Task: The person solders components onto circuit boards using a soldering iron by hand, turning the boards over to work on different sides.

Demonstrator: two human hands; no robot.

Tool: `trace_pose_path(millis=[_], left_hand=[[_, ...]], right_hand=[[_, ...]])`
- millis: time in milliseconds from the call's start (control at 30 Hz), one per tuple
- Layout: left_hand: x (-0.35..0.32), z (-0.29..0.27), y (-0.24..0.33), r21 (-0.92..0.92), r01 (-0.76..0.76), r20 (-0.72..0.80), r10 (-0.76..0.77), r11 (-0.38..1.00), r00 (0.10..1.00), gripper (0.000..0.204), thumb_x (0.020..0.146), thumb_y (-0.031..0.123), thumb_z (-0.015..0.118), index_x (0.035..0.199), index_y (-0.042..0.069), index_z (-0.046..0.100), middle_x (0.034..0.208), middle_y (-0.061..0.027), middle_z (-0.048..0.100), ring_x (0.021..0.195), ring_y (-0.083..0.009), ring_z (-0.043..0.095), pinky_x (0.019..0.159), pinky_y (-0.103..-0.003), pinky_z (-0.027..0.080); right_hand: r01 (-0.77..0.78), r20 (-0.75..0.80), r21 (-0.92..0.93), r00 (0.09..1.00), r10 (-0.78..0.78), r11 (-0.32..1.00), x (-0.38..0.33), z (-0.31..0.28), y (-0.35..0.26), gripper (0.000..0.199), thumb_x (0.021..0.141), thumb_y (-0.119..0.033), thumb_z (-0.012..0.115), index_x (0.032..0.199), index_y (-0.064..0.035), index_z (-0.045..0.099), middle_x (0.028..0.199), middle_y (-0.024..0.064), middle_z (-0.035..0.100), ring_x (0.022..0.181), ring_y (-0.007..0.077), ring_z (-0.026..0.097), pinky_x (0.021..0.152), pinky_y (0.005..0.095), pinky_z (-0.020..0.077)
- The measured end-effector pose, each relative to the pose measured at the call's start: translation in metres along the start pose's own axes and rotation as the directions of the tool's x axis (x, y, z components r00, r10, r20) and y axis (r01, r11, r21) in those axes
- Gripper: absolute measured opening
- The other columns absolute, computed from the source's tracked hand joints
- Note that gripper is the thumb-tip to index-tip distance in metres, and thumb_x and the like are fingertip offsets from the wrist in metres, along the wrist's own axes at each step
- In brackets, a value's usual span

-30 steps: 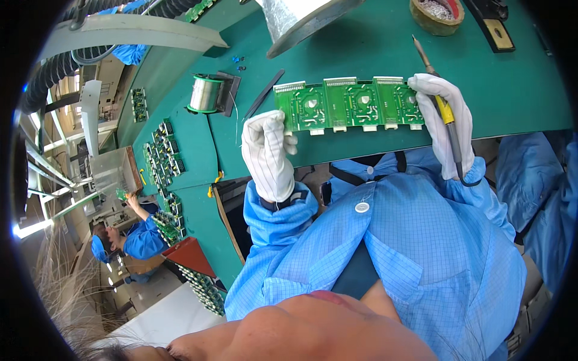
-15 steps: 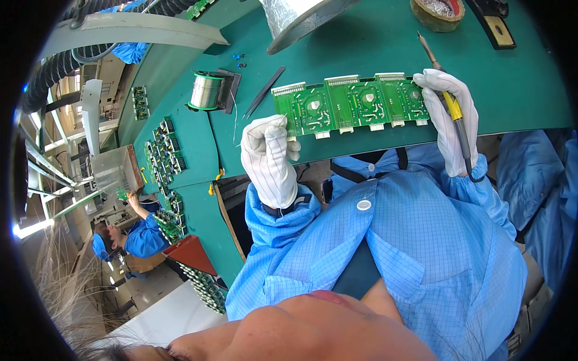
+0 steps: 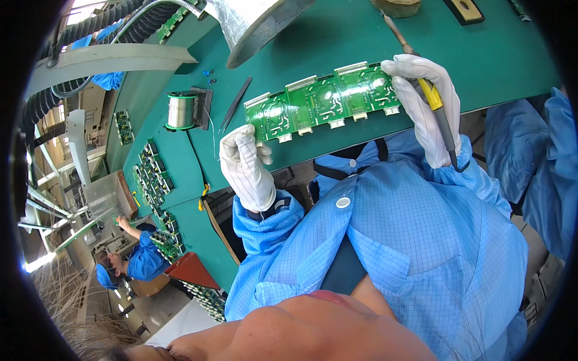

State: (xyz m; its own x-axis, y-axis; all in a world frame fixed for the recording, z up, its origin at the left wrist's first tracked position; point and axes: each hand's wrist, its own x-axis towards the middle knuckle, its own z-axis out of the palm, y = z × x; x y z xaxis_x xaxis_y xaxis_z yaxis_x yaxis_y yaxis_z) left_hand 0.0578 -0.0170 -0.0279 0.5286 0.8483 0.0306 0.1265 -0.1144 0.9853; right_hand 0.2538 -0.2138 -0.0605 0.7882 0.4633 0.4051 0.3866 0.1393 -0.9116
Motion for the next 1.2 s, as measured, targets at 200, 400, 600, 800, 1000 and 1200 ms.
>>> trace_pose_path(millis=[200, 400, 600, 800, 1000, 1200], left_hand=[[0.0, -0.004, -0.008, 0.072, 0.026, -0.021, -0.024, 0.997, 0.999, 0.027, 0.102, 0.028, 0.058, 0.105, 0.001, 0.06, 0.069, -0.0032, 0.058, 0.057, -0.0068, 0.049, 0.054, -0.02, 0.039], [0.0, -0.008, -0.017, 0.11, 0.01, 0.008, -0.011, 0.994, 1.0, 0.026, 0.102, 0.027, 0.058, 0.105, 0.001, 0.059, 0.071, -0.0038, 0.059, 0.057, -0.0069, 0.048, 0.054, -0.02, 0.039], [-0.002, -0.008, -0.016, 0.127, 0.008, 0.008, -0.009, 0.992, 1.0, 0.028, 0.102, 0.028, 0.058, 0.105, 0.0, 0.059, 0.074, -0.0049, 0.06, 0.061, -0.0075, 0.052, 0.056, -0.02, 0.041], [-0.003, -0.007, -0.015, 0.135, -0.019, -0.014, 0.021, 0.991, 1.0, 0.028, 0.102, 0.027, 0.059, 0.105, 0.0, 0.06, 0.075, -0.0049, 0.06, 0.062, -0.008, 0.054, 0.056, -0.021, 0.043], [-0.006, -0.008, -0.015, 0.175, -0.135, -0.005, 0.138, 0.975, 0.99, 0.028, 0.1, 0.027, 0.062, 0.104, -0.001, 0.061, 0.082, -0.0067, 0.063, 0.065, -0.0103, 0.058, 0.057, -0.022, 0.046], [-0.008, -0.007, -0.017, 0.161, -0.272, 0.012, 0.274, 0.949, 0.962, 0.024, 0.099, 0.023, 0.064, 0.102, 0.0, 0.062, 0.095, -0.0092, 0.063, 0.069, -0.0121, 0.061, 0.058, -0.023, 0.048]], right_hand=[[0.075, 0.013, 0.057, 0.997, -0.076, 0.996, 0.001, 0.006, -0.001, 0.02, 0.095, 0.006, 0.057, 0.114, 0.0028, 0.056, 0.111, 0.0153, 0.069, 0.104, 0.0192, 0.067, 0.096, 0.03, 0.0518], [0.102, 0.025, 0.258, 0.993, -0.112, 0.961, -0.002, 0.006, 0.009, 0.027, 0.096, -0.006, 0.063, 0.119, 0.0047, 0.053, 0.114, 0.0191, 0.067, 0.109, 0.0218, 0.066, 0.099, 0.0313, 0.0516], [0.078, 0.04, 0.284, 0.995, -0.093, 0.956, -0.003, 0.005, 0.01, 0.031, 0.095, -0.007, 0.065, 0.121, 0.0054, 0.052, 0.115, 0.02, 0.066, 0.109, 0.0225, 0.066, 0.1, 0.0313, 0.0515], [0.01, 0.022, 0.203, 1.0, -0.014, 0.979, -0.005, 0.005, 0.009, 0.026, 0.096, -0.002, 0.062, 0.12, 0.004, 0.053, 0.114, 0.0185, 0.067, 0.108, 0.0217, 0.067, 0.099, 0.0309, 0.0516], [-0.003, 0.002, 0.182, 1.0, 0.002, 0.983, -0.006, 0.005, 0.013, 0.024, 0.097, -0.002, 0.062, 0.119, 0.0021, 0.054, 0.115, 0.0164, 0.067, 0.108, 0.0212, 0.067, 0.099, 0.0308, 0.0518], [-0.042, -0.022, 0.194, 0.999, 0.047, 0.98, -0.006, 0.008, 0.017, 0.019, 0.101, 0.0, 0.051, 0.12, -0.0026, 0.053, 0.111, 0.0155, 0.069, 0.096, 0.0171, 0.065, 0.092, 0.0303, 0.0518]])
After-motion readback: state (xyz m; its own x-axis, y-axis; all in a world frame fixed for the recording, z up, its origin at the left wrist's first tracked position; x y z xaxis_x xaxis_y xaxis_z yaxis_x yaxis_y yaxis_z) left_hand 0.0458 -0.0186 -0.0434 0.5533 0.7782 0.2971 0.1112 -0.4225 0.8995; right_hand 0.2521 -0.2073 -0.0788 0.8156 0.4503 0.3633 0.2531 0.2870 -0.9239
